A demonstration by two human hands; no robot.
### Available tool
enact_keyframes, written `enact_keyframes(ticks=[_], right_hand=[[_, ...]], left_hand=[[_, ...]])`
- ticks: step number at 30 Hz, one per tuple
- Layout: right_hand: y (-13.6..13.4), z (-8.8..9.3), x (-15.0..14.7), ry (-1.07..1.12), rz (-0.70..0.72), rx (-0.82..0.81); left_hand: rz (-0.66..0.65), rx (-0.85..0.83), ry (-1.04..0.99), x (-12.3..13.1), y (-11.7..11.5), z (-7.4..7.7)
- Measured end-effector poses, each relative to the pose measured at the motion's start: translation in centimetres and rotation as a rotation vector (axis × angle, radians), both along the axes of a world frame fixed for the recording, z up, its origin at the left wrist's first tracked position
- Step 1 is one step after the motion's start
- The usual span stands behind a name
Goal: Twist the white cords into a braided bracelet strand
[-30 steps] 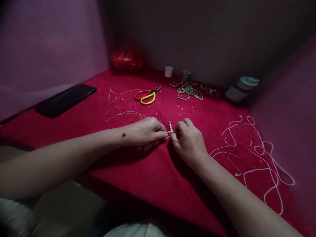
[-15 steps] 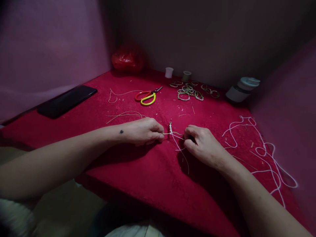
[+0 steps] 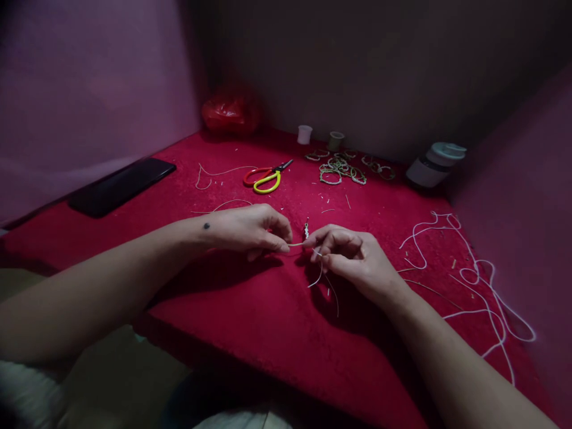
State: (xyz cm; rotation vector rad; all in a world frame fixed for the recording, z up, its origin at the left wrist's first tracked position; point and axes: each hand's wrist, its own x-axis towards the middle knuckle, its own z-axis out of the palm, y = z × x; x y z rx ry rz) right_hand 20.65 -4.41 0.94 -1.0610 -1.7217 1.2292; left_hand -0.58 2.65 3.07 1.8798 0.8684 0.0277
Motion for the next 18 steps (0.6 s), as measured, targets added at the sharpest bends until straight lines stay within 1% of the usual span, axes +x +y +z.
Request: enact_keyframes(ticks=[3,5,9,11,14,18], right_hand=[[0.3,-0.6,0.0,0.159,-0.013,-0.054],[0.5,-0.8,0.0,0.208,-0.02,-0.069],[0.6,-1.0,-0.1,0.221,-0.012,-0.079],[0.7,-1.0,-0.1,0.207,-0.011,-0.069],[0.7,-0.9,0.0,0.154,-0.018,-0.059],[0.4,-0.6,-0.1,-0.029,-0.085,-0.124]], left_hand=[[0.183,-0.098,-0.129,0.2,0.2,0.3],[0.256,-0.183,-0.204,0.8,0.0,0.4],[0.256,-0.387,-0.236,2.4,-1.1,-0.1],[0.248,-0.446,-0.234,3.0,-1.5,-0.6],[0.239,-0.415,-0.22,3.2,-1.6,-1.2],[0.239,-0.278,-0.118,3.0,-1.4,-1.4]])
